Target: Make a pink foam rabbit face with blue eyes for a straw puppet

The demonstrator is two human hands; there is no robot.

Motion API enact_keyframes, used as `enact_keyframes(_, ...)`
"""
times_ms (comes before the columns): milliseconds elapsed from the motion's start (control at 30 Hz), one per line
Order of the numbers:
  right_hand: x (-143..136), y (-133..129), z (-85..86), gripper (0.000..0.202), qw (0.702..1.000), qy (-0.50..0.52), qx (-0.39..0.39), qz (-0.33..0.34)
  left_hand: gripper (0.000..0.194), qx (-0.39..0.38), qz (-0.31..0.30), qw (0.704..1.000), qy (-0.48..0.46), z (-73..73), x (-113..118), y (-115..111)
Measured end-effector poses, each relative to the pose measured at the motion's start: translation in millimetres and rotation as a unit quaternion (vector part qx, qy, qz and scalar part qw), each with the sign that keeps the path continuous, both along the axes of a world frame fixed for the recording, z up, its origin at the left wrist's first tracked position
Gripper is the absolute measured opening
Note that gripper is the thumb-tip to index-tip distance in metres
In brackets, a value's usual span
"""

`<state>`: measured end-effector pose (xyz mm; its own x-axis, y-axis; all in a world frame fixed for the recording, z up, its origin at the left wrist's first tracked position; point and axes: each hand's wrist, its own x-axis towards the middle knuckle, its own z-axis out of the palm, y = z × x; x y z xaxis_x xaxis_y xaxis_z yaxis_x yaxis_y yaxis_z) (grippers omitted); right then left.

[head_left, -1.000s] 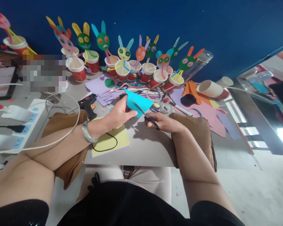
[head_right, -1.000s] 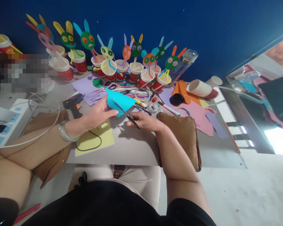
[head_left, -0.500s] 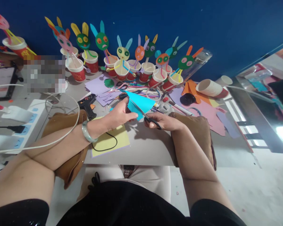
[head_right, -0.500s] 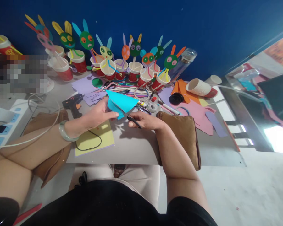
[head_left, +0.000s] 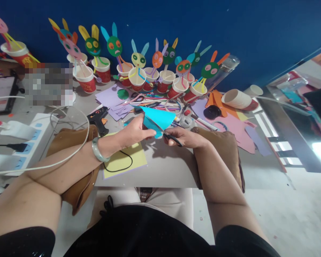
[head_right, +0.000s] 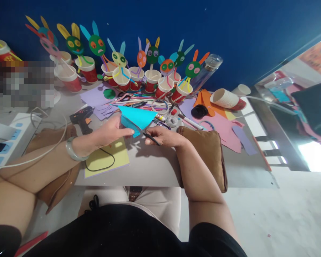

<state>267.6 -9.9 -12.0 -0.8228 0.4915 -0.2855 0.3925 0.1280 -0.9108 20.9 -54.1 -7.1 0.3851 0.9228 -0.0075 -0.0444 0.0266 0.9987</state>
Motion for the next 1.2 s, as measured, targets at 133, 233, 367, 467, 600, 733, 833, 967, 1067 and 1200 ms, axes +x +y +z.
enact_keyframes(133,0,0,-0.2,0.069,1.0,-0.005,0.001,0.004,0.03,-0.016,0.0,1.0,-0.003,-0.2,1,-1)
enact_keyframes(233,0,-1,-0.9,0.069,1.0,-0.008,-0.001,-0.003,0.027,-0.021,-0.014,1.0,0.004,0.3,1,-1)
enact_keyframes(367,-1,-1,-0.5,0.071,1.0,-0.015,0.0,-0.014,0.022,-0.014,-0.031,0.999,0.017,3.0,-1,-1)
enact_keyframes(467,-3,-2,0.7,0.072,1.0,-0.019,0.008,-0.015,0.024,-0.017,-0.03,0.999,0.007,3.3,-1,-1)
enact_keyframes(600,-4,-2,1.7,0.071,0.999,-0.022,0.029,-0.02,0.025,-0.022,-0.029,0.999,0.003,1.4,0,-1)
enact_keyframes(733,-4,-1,2.9,0.071,0.999,-0.021,0.035,-0.032,0.033,-0.039,-0.028,0.999,-0.005,1.9,0,-3)
enact_keyframes(833,-7,-1,3.5,0.067,0.994,-0.008,0.058,-0.09,0.054,-0.05,-0.028,0.998,0.01,2.3,-1,-3)
enact_keyframes(967,-13,-1,-0.2,0.054,0.943,0.067,0.097,-0.313,0.075,-0.055,-0.027,0.997,0.052,0.3,-2,-2)
enact_keyframes(1067,-11,2,-5.6,0.046,0.879,0.092,0.145,-0.444,0.07,-0.062,-0.023,0.996,0.06,0.5,-2,-1)
enact_keyframes(1200,4,14,-13.6,0.046,0.842,0.105,0.191,-0.494,0.061,-0.067,0.001,0.996,0.058,5.5,-3,-2)
